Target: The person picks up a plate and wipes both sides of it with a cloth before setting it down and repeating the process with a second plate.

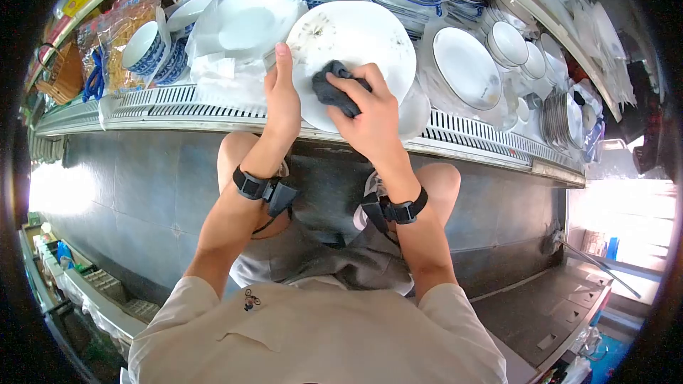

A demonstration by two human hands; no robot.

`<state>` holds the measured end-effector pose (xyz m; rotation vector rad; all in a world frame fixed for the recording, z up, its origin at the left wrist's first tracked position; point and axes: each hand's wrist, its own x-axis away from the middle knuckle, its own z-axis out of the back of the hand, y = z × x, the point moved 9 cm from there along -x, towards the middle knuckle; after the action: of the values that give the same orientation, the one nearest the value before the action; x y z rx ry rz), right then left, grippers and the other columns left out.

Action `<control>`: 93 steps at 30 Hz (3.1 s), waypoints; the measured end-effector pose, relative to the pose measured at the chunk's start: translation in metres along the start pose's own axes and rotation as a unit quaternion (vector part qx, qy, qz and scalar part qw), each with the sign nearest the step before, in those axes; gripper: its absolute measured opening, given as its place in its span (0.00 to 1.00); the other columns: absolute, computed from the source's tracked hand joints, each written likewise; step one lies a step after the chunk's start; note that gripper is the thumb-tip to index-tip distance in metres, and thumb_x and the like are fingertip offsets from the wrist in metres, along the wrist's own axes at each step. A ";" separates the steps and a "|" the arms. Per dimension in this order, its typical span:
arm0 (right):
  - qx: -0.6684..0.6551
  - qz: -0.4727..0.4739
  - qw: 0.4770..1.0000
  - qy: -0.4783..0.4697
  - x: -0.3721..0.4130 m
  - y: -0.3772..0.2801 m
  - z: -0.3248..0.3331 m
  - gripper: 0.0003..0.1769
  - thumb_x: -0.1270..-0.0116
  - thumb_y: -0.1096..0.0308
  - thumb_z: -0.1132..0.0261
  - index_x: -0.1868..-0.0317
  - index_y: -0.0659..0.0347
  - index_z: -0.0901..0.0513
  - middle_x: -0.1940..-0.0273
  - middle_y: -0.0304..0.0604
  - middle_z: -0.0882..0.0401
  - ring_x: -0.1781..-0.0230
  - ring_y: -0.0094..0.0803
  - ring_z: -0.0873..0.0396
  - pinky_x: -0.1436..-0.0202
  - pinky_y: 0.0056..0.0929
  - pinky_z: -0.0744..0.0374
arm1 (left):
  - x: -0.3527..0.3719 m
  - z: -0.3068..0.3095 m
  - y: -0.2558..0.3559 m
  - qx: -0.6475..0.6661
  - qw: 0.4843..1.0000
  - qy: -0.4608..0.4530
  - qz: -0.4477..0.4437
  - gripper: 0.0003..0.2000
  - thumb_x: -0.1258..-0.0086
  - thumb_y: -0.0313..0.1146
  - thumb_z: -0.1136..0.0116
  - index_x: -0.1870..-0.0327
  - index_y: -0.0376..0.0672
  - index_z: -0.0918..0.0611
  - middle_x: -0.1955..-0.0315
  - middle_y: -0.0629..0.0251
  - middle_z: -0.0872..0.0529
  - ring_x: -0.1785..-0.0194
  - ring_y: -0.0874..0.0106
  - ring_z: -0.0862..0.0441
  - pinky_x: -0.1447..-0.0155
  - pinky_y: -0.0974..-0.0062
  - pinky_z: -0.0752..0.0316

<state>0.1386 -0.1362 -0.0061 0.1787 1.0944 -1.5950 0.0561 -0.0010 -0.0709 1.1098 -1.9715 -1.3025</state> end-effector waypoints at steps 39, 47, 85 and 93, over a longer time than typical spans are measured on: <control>0.033 -0.013 0.999 0.016 0.019 -0.005 0.004 0.25 0.52 0.75 0.25 0.49 0.57 0.10 0.62 0.45 0.26 0.66 0.42 0.20 0.59 0.36 0.19 | 0.004 -0.001 0.002 -0.044 0.994 0.005 -0.095 0.30 0.15 0.55 0.51 0.50 0.28 0.16 0.68 0.66 0.16 0.62 0.77 0.26 0.58 0.74 0.28; 0.130 -0.072 0.972 0.183 0.021 0.025 0.080 0.17 0.43 0.72 0.22 0.52 0.64 0.09 0.63 0.45 0.24 0.68 0.38 0.22 0.62 0.34 0.22 | 0.020 -0.035 0.011 -0.107 0.986 -0.059 -0.113 0.28 0.14 0.53 0.52 0.53 0.28 0.17 0.70 0.66 0.18 0.62 0.78 0.27 0.57 0.74 0.28; 0.224 -0.064 0.971 0.047 0.004 -0.008 0.065 0.20 0.47 0.73 0.25 0.50 0.61 0.10 0.61 0.48 0.21 0.62 0.47 0.18 0.55 0.40 0.18 | 0.016 -0.017 -0.014 -0.022 0.992 -0.076 -0.097 0.29 0.15 0.55 0.51 0.51 0.30 0.15 0.69 0.62 0.16 0.61 0.75 0.23 0.54 0.72 0.26; 0.161 0.032 0.986 -0.035 -0.011 -0.042 -0.001 0.23 0.47 0.71 0.25 0.47 0.56 0.11 0.57 0.45 0.26 0.62 0.45 0.17 0.59 0.41 0.17 | 0.012 -0.010 -0.021 0.063 0.994 -0.056 -0.069 0.30 0.14 0.54 0.53 0.45 0.27 0.17 0.61 0.62 0.13 0.57 0.74 0.21 0.49 0.72 0.23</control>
<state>0.1066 -0.1306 0.0234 0.3663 0.7639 -1.7000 0.0652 -0.0207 -0.0864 1.2785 -2.1168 -1.3537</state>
